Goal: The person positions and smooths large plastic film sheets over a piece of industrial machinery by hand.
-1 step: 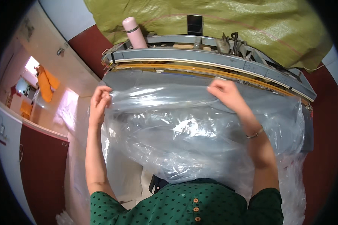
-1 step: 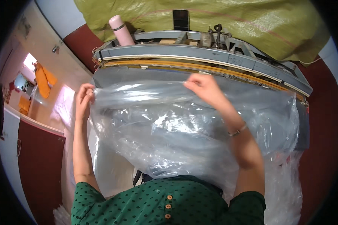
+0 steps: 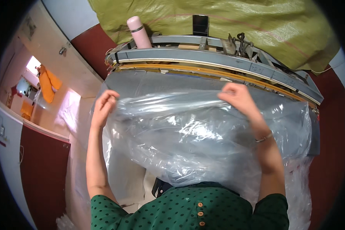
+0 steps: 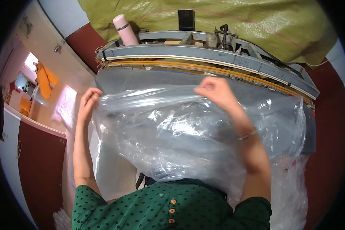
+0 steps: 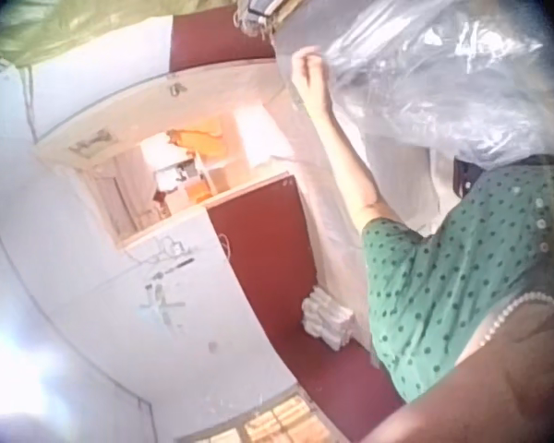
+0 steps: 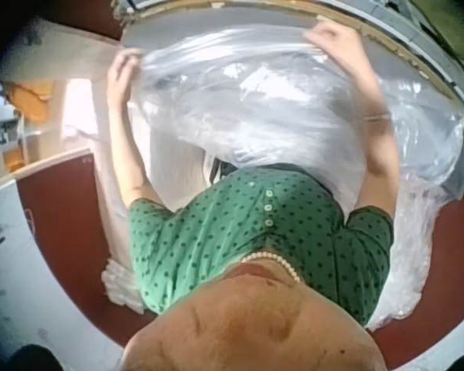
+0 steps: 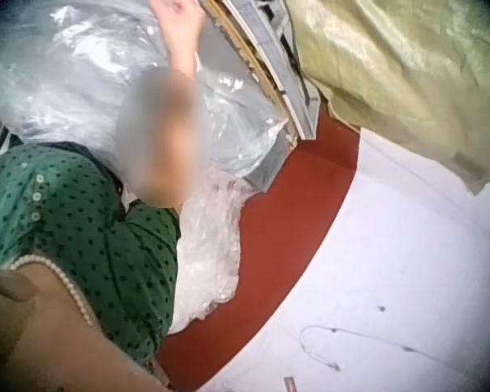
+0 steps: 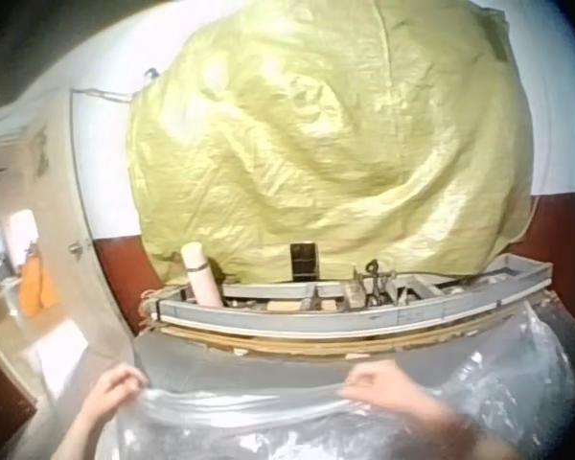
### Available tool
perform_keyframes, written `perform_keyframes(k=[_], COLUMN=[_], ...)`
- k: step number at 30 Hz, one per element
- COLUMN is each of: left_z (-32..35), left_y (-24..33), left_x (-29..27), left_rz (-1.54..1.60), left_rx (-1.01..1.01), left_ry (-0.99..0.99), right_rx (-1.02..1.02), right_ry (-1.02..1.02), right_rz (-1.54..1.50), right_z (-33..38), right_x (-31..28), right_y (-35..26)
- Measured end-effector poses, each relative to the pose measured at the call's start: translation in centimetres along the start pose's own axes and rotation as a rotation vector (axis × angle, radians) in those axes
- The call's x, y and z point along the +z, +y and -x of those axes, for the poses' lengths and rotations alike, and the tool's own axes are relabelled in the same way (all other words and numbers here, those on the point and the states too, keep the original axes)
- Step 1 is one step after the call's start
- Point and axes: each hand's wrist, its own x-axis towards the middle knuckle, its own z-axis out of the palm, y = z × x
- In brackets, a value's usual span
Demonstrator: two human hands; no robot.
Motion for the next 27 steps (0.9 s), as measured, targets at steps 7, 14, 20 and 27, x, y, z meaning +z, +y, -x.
perform_keyframes(k=[7,14,20,27], left_z=[3.1,-1.6,-9.1,-11.4], left_y=[-3.1,-6.2,2.1,-15.8], left_x=[1.1,-14.0,-11.3,-5.4], left_rz=[-0.489,-0.680,-1.241,-0.911], left_rx=[-0.307,-0.441,0.623,-0.030], left_ry=[-0.754,-0.392,0.732,-0.047], right_rx=[0.451,1.008,0.873,1.049], right_ry=[0.738,1.266,1.250,1.086], right_rz=[0.558,1.014,0.848,0.846], right_z=[18.6,42.9,41.5,37.0], right_x=[-22.4,-40.8,-39.4,-39.7], right_y=[12.7,12.9,11.5,17.6])
